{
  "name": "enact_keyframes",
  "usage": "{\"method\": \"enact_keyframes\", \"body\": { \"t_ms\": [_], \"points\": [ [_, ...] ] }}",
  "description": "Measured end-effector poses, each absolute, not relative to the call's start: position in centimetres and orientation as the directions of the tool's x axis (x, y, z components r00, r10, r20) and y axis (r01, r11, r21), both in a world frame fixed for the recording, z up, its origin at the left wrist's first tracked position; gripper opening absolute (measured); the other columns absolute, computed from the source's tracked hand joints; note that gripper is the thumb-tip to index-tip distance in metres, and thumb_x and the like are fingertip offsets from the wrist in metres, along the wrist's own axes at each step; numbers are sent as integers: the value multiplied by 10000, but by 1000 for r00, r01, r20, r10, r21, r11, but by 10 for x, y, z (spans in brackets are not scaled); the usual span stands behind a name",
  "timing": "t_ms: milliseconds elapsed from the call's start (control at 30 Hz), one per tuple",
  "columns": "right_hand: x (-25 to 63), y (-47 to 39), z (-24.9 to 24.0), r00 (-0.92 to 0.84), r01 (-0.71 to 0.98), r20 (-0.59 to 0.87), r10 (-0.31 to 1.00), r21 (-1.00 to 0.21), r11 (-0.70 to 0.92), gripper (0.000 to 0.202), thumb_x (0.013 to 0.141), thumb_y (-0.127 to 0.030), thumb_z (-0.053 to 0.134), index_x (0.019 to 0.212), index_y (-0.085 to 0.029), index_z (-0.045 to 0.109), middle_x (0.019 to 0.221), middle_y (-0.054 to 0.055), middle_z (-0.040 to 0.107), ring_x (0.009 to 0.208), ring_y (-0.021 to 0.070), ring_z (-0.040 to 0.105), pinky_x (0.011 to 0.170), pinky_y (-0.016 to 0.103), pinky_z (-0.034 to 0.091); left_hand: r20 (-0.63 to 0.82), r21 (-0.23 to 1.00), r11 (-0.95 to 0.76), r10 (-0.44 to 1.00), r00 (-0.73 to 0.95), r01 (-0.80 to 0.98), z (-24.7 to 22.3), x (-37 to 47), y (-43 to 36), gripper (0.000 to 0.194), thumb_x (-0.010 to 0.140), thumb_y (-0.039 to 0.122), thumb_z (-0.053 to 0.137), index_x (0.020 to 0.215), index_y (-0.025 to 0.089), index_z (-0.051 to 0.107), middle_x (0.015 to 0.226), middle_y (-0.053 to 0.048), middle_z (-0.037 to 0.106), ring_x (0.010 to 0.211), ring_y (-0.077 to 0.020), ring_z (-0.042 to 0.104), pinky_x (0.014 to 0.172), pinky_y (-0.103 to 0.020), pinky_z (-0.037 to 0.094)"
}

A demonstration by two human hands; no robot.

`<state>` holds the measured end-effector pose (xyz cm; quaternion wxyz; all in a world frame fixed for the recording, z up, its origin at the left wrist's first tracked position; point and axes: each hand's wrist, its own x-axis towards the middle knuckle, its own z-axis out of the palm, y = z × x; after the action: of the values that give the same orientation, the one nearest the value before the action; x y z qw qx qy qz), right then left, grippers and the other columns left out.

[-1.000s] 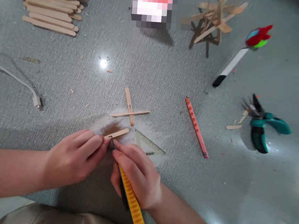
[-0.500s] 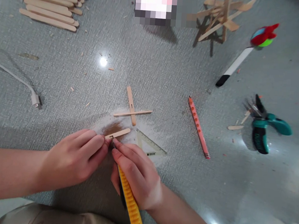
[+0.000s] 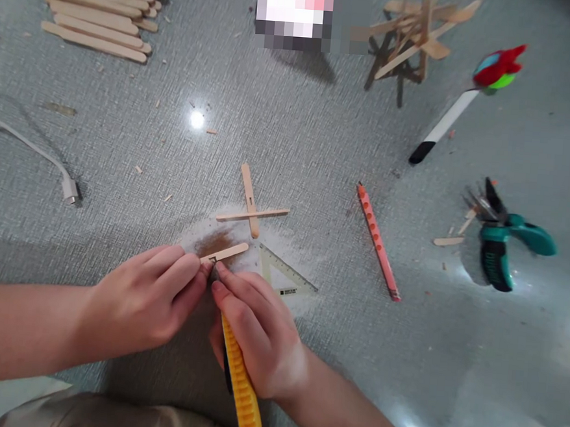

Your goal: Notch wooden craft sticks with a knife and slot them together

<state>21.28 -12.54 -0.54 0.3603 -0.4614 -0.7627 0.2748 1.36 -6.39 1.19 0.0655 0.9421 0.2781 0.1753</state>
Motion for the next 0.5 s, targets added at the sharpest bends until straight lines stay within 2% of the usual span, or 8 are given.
{"method": "enact_keyframes", "body": {
  "t_ms": [267,500],
  "points": [
    [215,-129,-7,-319,535,311,895,-720,441,557,847,-61,644,1387,-170,562,1249,145,701,1080,278,703,836,410,650,283,258,-837,543,790,483,11,13,-62,224,938,104,525,729,136,600,691,-34,505,634,-190,504,535,-339,440],
    [216,-120,6,-283,568,283,916,-720,398,521,772,-22,633,1265,-186,607,1144,126,735,972,245,740,817,348,647,319,253,-850,524,790,461,9,9,-59,177,918,84,552,769,117,640,670,-38,531,598,-192,467,496,-342,380]
  ]
}}
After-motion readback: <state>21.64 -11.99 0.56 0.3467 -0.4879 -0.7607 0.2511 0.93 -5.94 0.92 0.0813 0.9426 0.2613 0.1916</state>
